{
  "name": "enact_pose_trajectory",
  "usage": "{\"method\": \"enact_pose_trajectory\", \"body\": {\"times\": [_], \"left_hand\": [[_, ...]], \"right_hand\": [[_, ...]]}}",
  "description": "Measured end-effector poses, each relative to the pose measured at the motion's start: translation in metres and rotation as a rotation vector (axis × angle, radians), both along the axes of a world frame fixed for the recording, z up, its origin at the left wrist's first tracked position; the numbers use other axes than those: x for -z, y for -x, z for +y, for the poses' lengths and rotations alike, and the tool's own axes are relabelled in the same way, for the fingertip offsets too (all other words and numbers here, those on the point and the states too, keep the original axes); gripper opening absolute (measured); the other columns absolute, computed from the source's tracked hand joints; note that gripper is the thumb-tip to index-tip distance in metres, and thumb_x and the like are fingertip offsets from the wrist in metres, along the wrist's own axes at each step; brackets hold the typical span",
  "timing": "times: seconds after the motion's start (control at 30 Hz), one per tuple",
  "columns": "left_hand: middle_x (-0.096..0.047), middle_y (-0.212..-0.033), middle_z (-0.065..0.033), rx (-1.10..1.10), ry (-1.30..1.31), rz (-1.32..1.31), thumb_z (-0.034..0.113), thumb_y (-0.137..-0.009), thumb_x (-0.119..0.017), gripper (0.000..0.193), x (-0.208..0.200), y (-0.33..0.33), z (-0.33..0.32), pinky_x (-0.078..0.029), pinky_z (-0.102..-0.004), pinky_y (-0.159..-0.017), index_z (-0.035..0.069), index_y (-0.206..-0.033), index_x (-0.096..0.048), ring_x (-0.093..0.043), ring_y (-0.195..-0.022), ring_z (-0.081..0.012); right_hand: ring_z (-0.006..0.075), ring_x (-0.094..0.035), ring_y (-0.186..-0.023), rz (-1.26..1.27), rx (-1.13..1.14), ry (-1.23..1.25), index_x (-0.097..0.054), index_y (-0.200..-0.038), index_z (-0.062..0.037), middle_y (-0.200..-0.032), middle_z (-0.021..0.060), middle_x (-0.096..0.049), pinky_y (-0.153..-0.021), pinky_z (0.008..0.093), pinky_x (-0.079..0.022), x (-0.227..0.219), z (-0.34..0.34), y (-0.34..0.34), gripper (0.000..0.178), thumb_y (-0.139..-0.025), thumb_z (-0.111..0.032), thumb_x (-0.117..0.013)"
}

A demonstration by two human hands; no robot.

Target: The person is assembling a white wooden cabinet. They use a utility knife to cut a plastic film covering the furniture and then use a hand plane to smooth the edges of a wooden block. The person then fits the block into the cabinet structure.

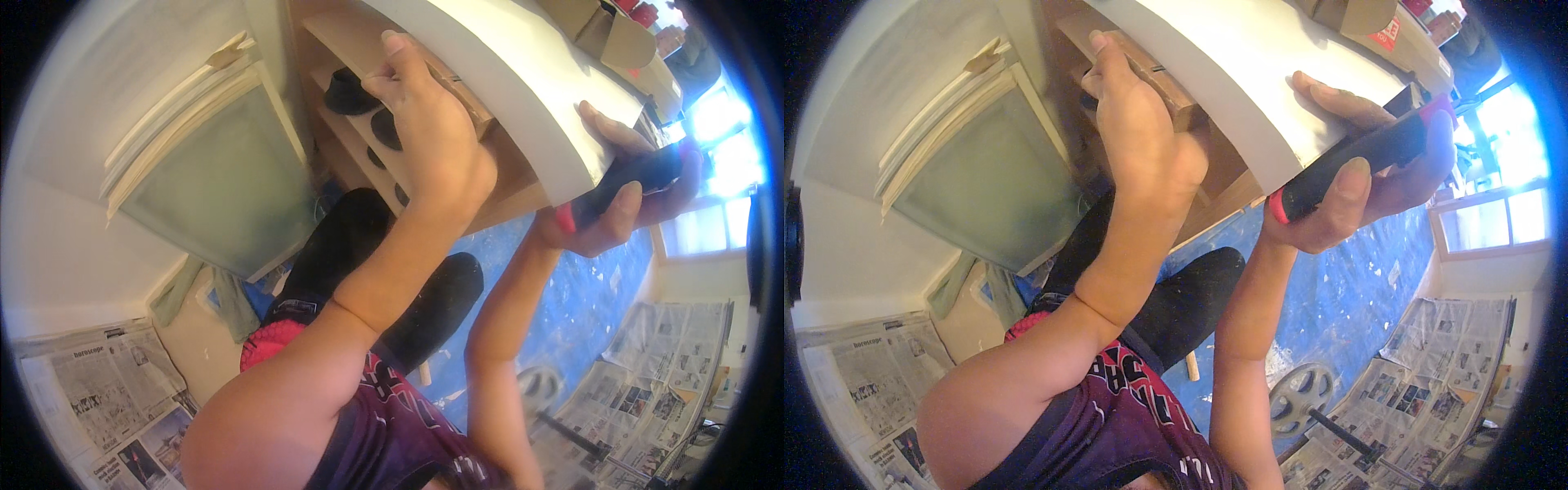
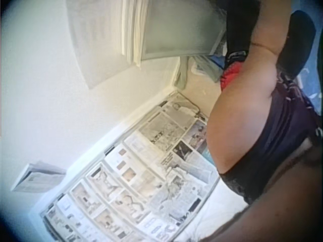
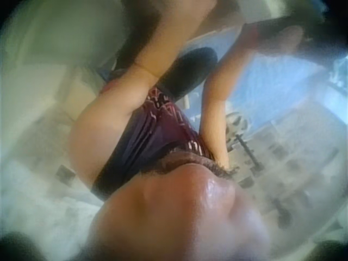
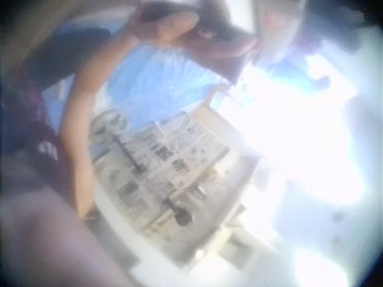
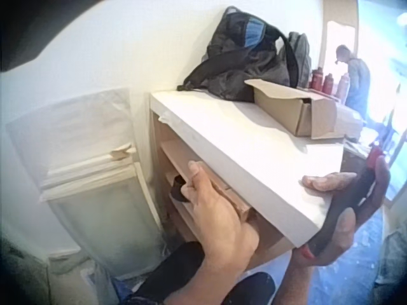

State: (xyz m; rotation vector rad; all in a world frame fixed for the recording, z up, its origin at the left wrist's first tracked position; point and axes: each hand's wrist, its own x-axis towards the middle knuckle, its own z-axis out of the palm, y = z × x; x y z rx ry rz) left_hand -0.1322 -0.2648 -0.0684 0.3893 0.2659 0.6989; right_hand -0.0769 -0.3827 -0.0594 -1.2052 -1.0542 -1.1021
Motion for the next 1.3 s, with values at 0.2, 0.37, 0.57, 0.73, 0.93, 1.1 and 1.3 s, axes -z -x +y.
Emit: {"method": "enact_pose_trajectory", "body": {"times": [0.2, 0.37, 0.57, 0.73, 0.93, 1.1, 1.3], "left_hand": [[-0.049, -0.139, -0.0184, -0.022, -0.060, 0.038, 0.057, -0.108, -0.040, 0.067, -0.003, 0.013, -0.014, -0.045, -0.0421, -0.107, 0.003, -0.147, -0.032, -0.054, -0.125, -0.0305], [-0.048, -0.135, -0.0265, -0.021, -0.244, 0.070, 0.040, -0.109, -0.049, 0.063, 0.005, 0.021, -0.030, -0.047, -0.0450, -0.104, -0.003, -0.149, -0.028, -0.053, -0.123, -0.0394], [-0.048, -0.136, -0.0259, 0.097, -0.110, -0.022, 0.036, -0.109, -0.052, 0.060, 0.011, 0.026, -0.025, -0.047, -0.0446, -0.106, -0.003, -0.149, -0.030, -0.054, -0.121, -0.0399], [-0.050, -0.140, -0.0158, 0.099, -0.002, 0.067, 0.049, -0.110, -0.044, 0.062, 0.019, 0.025, 0.017, -0.048, -0.0459, -0.107, 0.002, -0.149, -0.036, -0.057, -0.123, -0.0313], [-0.046, -0.146, -0.0089, 0.042, 0.044, -0.159, 0.058, -0.109, -0.038, 0.064, 0.026, -0.036, 0.067, -0.046, -0.0420, -0.105, 0.012, -0.152, -0.032, -0.051, -0.129, -0.0248], [-0.043, -0.149, -0.0100, 0.035, 0.047, -0.113, 0.058, -0.109, -0.034, 0.064, 0.006, -0.035, 0.059, -0.041, -0.0397, -0.112, 0.011, -0.153, -0.031, -0.048, -0.132, -0.0238], [-0.043, -0.148, -0.0116, 0.030, 0.006, -0.104, 0.058, -0.109, -0.034, 0.065, 0.001, -0.029, 0.056, -0.041, -0.0400, -0.112, 0.010, -0.153, -0.029, -0.048, -0.131, -0.0246]], "right_hand": [[0.0255, -0.072, -0.087, -0.037, 0.164, 0.054, -0.030, -0.152, -0.0008, -0.085, 0.0202, -0.075, -0.112, 0.0458, -0.038, -0.003, -0.003, 0.002, 0.069, -0.098, -0.042, -0.044], [0.0219, -0.070, -0.100, -0.009, 0.022, -0.015, -0.033, -0.150, -0.0028, -0.088, 0.0202, -0.076, -0.111, 0.0419, -0.038, -0.001, 0.007, 0.007, 0.060, -0.100, -0.035, -0.037], [0.0288, -0.074, -0.091, 0.042, -0.028, 0.011, -0.031, -0.152, -0.0049, -0.094, 0.0259, -0.075, -0.095, 0.0399, -0.053, 0.000, 0.009, 0.010, 0.062, -0.099, -0.036, -0.037], [0.0315, -0.073, -0.079, 0.073, -0.101, -0.094, -0.028, -0.153, -0.0025, -0.088, 0.0265, -0.073, -0.082, 0.0404, -0.058, 0.000, 0.011, 0.009, 0.067, -0.100, -0.037, -0.046], [0.0308, -0.073, -0.085, 0.065, -0.021, -0.041, -0.026, -0.155, -0.0020, -0.089, 0.0247, -0.074, -0.095, 0.0462, -0.053, 0.001, 0.008, 0.011, 0.066, -0.100, -0.038, -0.040], [0.0303, -0.072, -0.086, 0.064, 0.005, -0.043, -0.027, -0.153, -0.0020, -0.090, 0.0253, -0.073, -0.101, 0.0486, -0.051, 0.001, 0.009, 0.009, 0.065, -0.100, -0.037, -0.038], [0.0332, -0.072, -0.083, 0.079, -0.013, -0.055, -0.027, -0.152, -0.0034, -0.093, 0.0281, -0.071, -0.089, 0.0476, -0.057, 0.003, 0.010, 0.013, 0.062, -0.099, -0.034, -0.037]]}}
